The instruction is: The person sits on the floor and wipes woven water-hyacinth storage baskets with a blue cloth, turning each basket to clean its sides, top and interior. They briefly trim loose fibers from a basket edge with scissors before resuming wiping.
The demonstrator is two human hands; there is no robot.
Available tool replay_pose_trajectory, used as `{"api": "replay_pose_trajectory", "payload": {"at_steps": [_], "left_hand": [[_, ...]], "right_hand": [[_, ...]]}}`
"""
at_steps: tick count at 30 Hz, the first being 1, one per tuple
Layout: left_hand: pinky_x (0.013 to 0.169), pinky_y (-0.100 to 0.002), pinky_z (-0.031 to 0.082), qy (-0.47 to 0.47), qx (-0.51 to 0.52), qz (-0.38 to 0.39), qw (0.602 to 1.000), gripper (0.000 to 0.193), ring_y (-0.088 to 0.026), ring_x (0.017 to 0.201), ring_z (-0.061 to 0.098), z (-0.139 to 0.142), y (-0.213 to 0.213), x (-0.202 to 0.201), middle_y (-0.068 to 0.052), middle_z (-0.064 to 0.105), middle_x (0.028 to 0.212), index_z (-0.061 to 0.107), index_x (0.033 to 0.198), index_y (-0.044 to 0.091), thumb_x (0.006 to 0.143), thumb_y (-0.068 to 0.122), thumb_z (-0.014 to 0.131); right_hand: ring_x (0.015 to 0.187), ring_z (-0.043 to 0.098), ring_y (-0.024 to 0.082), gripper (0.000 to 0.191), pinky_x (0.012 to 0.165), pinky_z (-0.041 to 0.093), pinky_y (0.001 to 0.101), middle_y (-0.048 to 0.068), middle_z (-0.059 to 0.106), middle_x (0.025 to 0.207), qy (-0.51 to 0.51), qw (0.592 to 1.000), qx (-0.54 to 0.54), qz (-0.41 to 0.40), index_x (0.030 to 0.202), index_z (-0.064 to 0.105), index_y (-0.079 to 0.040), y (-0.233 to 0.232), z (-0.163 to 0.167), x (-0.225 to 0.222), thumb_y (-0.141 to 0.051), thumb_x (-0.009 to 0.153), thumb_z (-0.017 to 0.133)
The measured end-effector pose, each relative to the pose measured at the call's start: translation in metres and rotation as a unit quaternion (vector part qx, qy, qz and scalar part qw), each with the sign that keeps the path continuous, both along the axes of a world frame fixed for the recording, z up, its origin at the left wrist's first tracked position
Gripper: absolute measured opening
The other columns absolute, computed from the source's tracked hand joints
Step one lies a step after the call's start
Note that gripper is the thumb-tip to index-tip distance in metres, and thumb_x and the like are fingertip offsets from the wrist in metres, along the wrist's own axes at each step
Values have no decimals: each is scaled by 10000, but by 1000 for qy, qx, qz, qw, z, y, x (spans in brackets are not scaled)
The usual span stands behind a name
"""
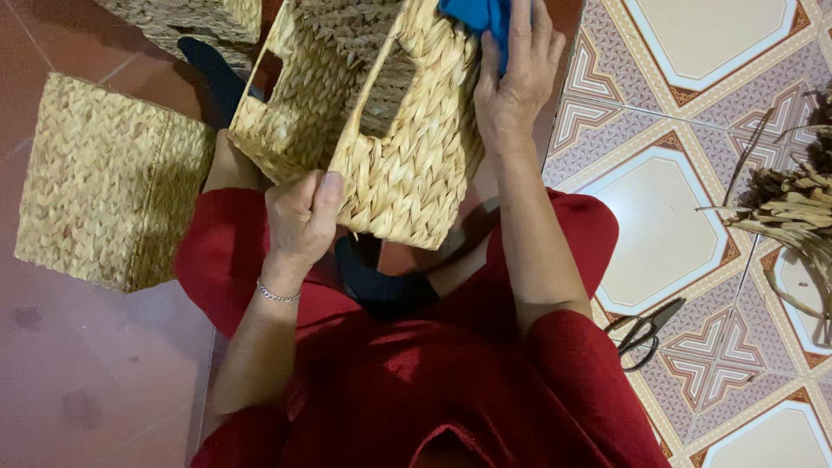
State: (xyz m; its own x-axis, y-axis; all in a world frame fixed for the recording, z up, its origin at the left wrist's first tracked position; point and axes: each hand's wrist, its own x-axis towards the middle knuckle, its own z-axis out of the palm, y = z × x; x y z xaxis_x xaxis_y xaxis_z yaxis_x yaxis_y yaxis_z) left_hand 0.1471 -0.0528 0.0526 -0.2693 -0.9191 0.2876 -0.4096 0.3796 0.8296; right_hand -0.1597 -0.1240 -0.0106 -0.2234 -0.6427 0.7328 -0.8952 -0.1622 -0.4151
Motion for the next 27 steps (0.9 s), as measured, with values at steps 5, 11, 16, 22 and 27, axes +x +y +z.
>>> {"api": "replay_pose_trajectory", "payload": {"at_steps": [5, 11, 16, 22, 27], "left_hand": [[572, -363, 407, 4, 46, 29, 999, 425, -172, 587, 490, 4, 0, 2, -105, 503, 639, 542, 767, -9, 1093, 263, 569], [565, -332, 414, -3, 19, 18, 1000, 349, -139, 589, 493, 5, -6, 7, -93, 509, 661, 620, 892, -36, 1114, 216, 525], [519, -301, 384, 30, 74, -5, 997, 415, -79, 550, 488, 5, -7, 8, -24, 508, 596, 536, 745, 4, 1108, 205, 515], [529, -314, 323, 21, 26, -16, 999, 424, -78, 585, 368, 7, -15, 5, -19, 392, 607, 483, 745, -4, 1111, 201, 545], [564, -301, 355, 33, 10, -14, 999, 415, -78, 631, 408, 0, -20, 9, -13, 438, 642, 514, 782, -6, 1135, 212, 534]], "right_hand": [[1149, 601, 298, 537, 894, 473, 422, 210, 562, 1484, -2, 997, 43, 69, 1526, 477, -128, 65, 27, 68, -128, 1032, 688], [1057, 646, 347, 520, 862, 501, 428, 243, 564, 1449, 45, 964, 18, 262, 1428, 583, -195, 157, 45, 110, -133, 925, 697], [943, 605, 259, 464, 821, 477, 402, 184, 605, 1421, 64, 977, -16, 204, 1422, 607, -234, 100, 30, 79, -144, 988, 742], [1325, 587, 343, 627, 1090, 479, 525, 138, 533, 1500, 50, 999, -5, -7, 1602, 396, -219, -2, 11, 6, -108, 1071, 711], [1230, 594, 337, 627, 1034, 501, 471, 128, 539, 1497, 7, 999, 19, 26, 1607, 407, -229, 22, 17, 24, -100, 1068, 701]]}}
